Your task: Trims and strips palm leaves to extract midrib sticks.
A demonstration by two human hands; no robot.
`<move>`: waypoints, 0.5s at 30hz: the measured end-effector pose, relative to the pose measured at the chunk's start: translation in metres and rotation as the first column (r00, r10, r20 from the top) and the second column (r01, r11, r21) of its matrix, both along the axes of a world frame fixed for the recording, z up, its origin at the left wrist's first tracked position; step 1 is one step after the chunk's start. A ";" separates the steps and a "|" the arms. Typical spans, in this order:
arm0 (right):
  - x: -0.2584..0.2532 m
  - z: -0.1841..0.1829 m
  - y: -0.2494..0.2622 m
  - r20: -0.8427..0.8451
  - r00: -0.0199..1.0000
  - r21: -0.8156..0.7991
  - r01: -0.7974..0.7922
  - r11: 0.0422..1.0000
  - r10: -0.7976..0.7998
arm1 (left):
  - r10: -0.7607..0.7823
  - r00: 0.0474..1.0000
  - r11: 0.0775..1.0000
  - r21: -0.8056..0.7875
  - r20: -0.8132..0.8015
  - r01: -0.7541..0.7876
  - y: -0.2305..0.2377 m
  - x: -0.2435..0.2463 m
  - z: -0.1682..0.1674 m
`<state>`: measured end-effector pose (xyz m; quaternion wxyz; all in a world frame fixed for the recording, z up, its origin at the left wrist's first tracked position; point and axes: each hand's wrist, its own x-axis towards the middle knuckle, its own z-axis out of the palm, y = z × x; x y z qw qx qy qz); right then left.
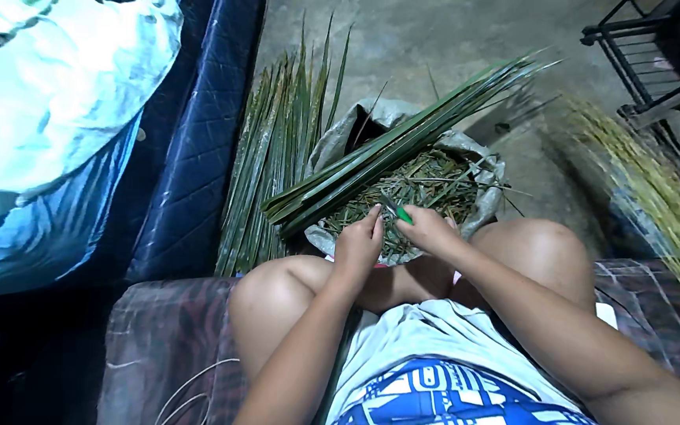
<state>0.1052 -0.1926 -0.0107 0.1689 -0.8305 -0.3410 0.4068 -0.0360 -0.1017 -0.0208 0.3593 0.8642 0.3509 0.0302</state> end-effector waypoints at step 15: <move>0.016 -0.005 -0.001 0.046 0.998 0.100 0.029 0.995 -0.034 | 0.244 0.950 0.816 -0.571 0.195 -0.092 0.006 -0.001 0.001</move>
